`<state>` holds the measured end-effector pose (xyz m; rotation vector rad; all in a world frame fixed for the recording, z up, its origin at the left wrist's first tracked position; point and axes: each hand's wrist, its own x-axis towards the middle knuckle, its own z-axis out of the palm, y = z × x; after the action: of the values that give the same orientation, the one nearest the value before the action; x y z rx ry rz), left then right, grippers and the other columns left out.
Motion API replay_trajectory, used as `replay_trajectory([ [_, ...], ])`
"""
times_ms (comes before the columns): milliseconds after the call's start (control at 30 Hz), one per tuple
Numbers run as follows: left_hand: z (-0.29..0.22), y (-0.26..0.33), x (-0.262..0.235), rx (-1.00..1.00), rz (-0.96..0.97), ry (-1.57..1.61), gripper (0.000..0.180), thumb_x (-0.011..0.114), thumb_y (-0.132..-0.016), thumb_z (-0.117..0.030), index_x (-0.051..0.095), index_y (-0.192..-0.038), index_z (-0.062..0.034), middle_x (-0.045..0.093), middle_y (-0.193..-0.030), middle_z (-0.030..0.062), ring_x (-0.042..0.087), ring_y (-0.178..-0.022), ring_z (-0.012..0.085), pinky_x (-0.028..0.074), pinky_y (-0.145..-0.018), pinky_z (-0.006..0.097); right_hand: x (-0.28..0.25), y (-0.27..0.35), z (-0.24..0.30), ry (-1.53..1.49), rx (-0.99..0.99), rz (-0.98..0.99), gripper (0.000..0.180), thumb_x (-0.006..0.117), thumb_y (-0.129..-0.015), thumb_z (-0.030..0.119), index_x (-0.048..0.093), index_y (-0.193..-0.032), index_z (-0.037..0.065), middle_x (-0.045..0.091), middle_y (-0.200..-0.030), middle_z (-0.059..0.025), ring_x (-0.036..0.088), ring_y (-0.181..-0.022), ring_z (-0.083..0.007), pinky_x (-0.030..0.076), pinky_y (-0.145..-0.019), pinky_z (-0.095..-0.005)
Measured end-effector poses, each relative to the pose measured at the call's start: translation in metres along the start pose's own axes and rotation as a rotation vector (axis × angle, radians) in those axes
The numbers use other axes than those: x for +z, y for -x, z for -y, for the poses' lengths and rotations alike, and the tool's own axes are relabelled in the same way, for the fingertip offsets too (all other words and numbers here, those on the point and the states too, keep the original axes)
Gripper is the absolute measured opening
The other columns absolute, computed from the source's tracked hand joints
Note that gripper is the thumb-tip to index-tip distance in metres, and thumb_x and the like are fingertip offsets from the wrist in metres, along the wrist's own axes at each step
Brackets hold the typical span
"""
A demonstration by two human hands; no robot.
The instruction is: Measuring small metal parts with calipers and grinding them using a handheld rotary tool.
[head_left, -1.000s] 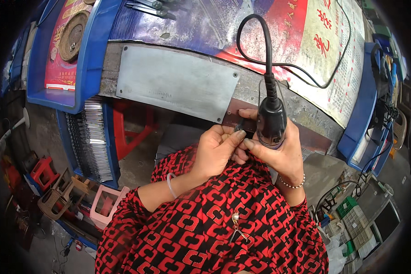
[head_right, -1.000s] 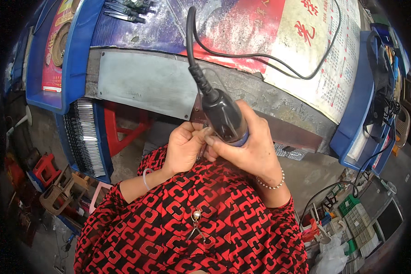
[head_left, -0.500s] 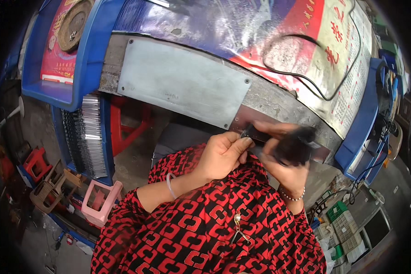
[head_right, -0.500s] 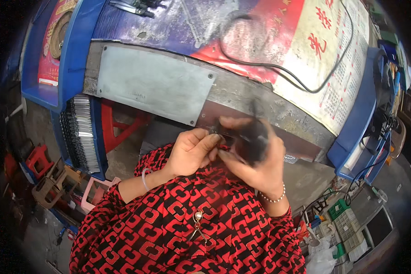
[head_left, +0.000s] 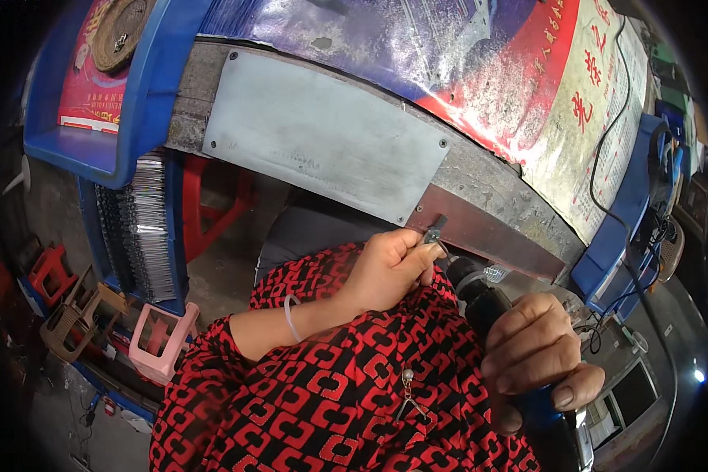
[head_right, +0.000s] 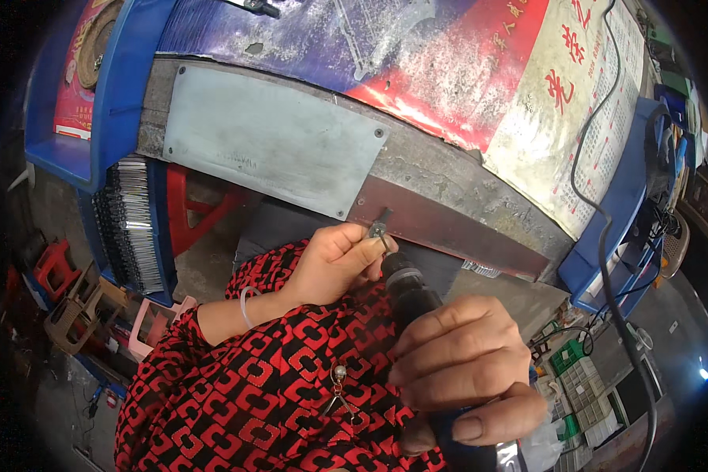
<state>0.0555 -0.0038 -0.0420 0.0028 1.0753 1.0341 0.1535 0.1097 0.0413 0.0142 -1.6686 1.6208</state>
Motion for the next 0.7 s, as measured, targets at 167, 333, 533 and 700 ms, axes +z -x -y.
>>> replay_trajectory([
  [167, -0.001, 0.0, 0.001, 0.032, -0.01, -0.036, 0.018, 0.05, -0.091, -0.015, 0.06, -0.092, -0.0005, 0.054, -0.064, -0.0022, 0.044, -0.054, 0.002, 0.033, -0.047, 0.017, 0.0, -0.002, -0.005, -0.023, -0.005, 0.046, 0.042, 0.073, -0.074, 0.013, 0.041, -0.101, 0.01, 0.062, -0.073, -0.0086, 0.063, -0.061, -0.0207, 0.053, -0.053, -0.0296],
  [333, 0.005, -0.002, 0.001, 0.03, -0.011, -0.045, 0.019, 0.05, -0.091, -0.015, 0.06, -0.092, -0.0002, 0.054, -0.064, -0.0021, 0.044, -0.055, 0.002, 0.034, -0.048, 0.017, 0.001, -0.003, -0.003, -0.01, 0.007, 0.05, 0.041, 0.073, -0.074, 0.012, 0.041, -0.099, 0.009, 0.061, -0.072, -0.0086, 0.063, -0.059, -0.0209, 0.053, -0.053, -0.0298],
  [533, 0.006, -0.003, -0.001, 0.046, -0.015, -0.088, 0.018, 0.049, -0.091, -0.014, 0.061, -0.092, 0.0003, 0.054, -0.064, -0.0022, 0.046, -0.056, 0.0026, 0.035, -0.049, 0.018, 0.003, -0.005, -0.006, -0.014, 0.012, 0.052, 0.036, 0.072, -0.074, 0.012, 0.043, -0.093, 0.008, 0.061, -0.07, -0.0091, 0.063, -0.058, -0.0211, 0.053, -0.051, -0.03],
  [700, 0.006, -0.003, 0.001, 0.073, -0.042, -0.095, 0.019, 0.049, -0.091, -0.014, 0.062, -0.09, 0.0006, 0.053, -0.064, -0.0022, 0.047, -0.056, 0.0026, 0.037, -0.049, 0.018, 0.012, -0.006, -0.007, 0.047, 0.016, -0.007, 0.034, 0.073, -0.073, 0.013, 0.044, -0.089, 0.006, 0.061, -0.068, -0.0092, 0.062, -0.058, -0.021, 0.053, -0.05, -0.0301],
])
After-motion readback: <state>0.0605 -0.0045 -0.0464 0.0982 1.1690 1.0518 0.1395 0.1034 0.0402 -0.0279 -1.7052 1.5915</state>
